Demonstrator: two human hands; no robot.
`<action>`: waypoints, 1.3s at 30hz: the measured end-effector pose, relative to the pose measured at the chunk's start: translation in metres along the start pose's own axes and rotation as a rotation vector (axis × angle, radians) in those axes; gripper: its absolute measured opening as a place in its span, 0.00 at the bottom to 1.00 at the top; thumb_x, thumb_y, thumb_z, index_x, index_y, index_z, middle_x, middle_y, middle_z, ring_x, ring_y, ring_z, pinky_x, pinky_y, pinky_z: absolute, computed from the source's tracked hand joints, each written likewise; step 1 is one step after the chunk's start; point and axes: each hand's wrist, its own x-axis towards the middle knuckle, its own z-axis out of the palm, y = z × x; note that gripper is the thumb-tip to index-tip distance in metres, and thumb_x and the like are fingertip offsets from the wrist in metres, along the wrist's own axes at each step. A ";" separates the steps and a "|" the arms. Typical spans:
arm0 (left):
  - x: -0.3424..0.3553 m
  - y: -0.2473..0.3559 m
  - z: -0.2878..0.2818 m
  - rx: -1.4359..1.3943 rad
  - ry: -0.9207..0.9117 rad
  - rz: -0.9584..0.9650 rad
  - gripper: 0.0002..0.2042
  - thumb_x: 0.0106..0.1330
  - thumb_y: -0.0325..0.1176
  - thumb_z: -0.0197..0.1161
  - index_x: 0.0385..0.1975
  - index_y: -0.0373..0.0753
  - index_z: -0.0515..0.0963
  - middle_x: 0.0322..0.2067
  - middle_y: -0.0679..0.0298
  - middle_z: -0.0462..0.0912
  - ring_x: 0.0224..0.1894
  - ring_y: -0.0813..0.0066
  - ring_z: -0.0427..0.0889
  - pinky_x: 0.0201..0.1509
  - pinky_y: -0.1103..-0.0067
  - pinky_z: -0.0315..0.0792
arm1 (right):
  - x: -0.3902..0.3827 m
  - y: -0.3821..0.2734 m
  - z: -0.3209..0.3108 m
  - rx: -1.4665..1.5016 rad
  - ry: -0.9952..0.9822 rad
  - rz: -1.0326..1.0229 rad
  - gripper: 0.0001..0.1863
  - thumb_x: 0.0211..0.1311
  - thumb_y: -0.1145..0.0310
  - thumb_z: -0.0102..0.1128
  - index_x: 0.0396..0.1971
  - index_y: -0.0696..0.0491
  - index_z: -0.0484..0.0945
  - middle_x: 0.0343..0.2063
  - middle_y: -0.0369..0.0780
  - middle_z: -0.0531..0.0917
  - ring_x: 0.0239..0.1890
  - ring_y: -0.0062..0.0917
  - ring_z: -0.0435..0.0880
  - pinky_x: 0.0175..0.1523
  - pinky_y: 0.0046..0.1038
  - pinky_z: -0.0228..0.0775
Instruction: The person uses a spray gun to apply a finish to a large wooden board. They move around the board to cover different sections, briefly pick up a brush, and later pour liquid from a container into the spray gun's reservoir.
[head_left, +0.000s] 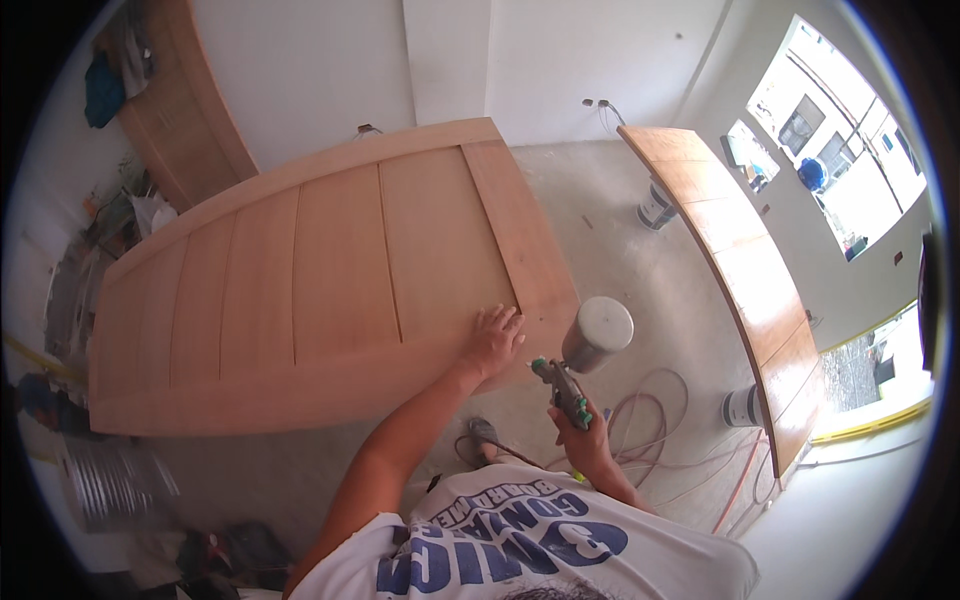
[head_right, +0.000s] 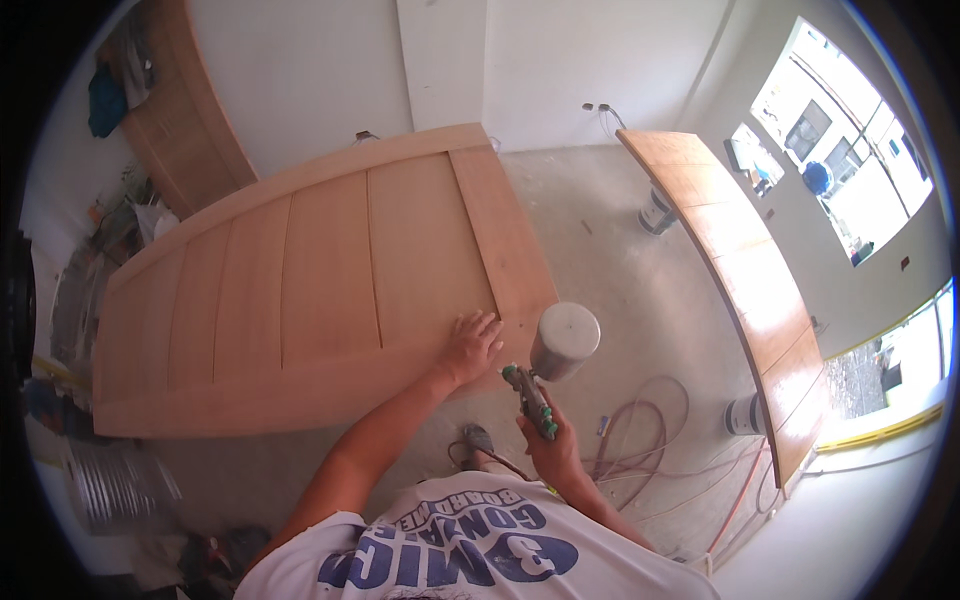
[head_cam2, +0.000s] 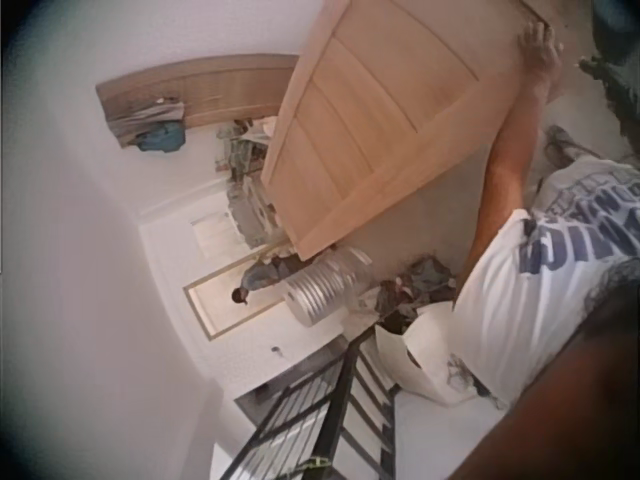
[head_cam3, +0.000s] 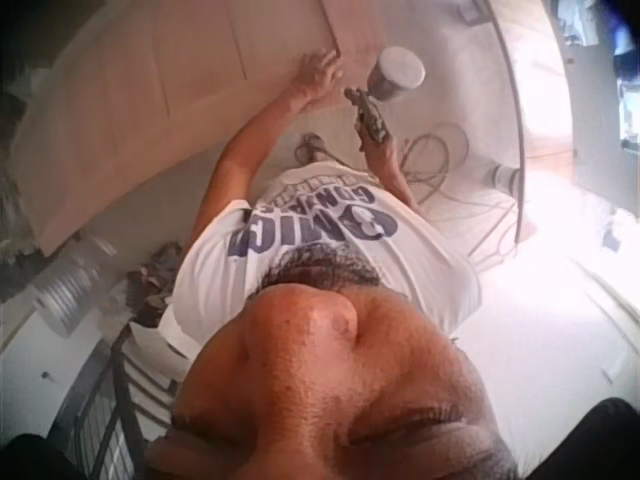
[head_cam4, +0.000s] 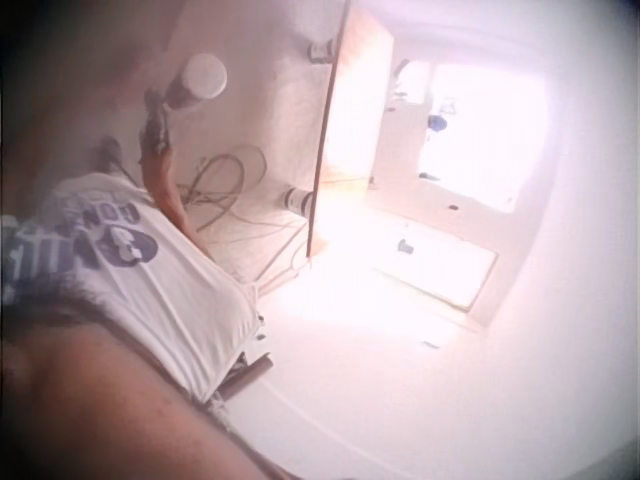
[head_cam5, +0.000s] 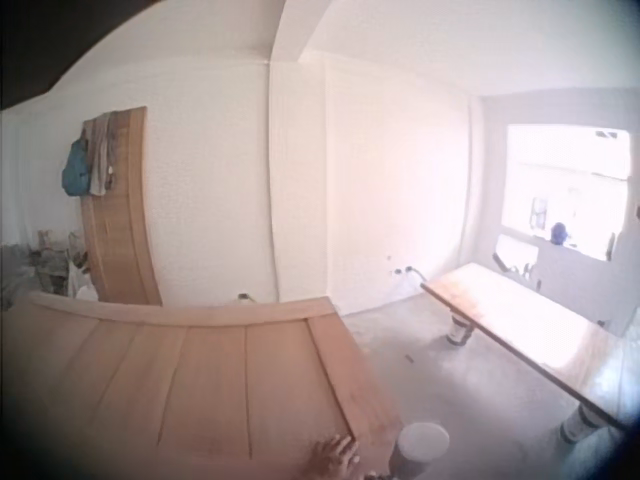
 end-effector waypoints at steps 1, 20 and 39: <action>0.009 -0.006 0.002 -0.003 -0.047 0.014 0.24 0.75 0.47 0.52 0.66 0.42 0.72 0.67 0.51 0.69 0.73 0.49 0.61 0.75 0.47 0.52 | 0.004 -0.001 0.004 -0.008 0.002 0.018 0.33 0.69 0.69 0.63 0.72 0.51 0.65 0.30 0.33 0.78 0.25 0.14 0.74 0.27 0.22 0.72; -0.016 -0.116 -0.043 -0.467 -0.400 0.649 0.23 0.72 0.43 0.57 0.63 0.41 0.74 0.69 0.58 0.69 0.73 0.57 0.64 0.76 0.54 0.52 | -0.017 -0.086 0.133 0.006 0.245 0.349 0.33 0.68 0.70 0.66 0.71 0.53 0.67 0.35 0.31 0.79 0.31 0.13 0.74 0.34 0.21 0.72; -0.182 -0.176 -0.158 -0.083 -0.242 0.269 0.25 0.75 0.44 0.54 0.67 0.39 0.71 0.71 0.54 0.66 0.74 0.52 0.61 0.78 0.53 0.50 | -0.070 -0.095 0.235 -0.170 0.106 0.254 0.31 0.69 0.69 0.64 0.70 0.55 0.67 0.50 0.51 0.83 0.50 0.30 0.81 0.58 0.31 0.71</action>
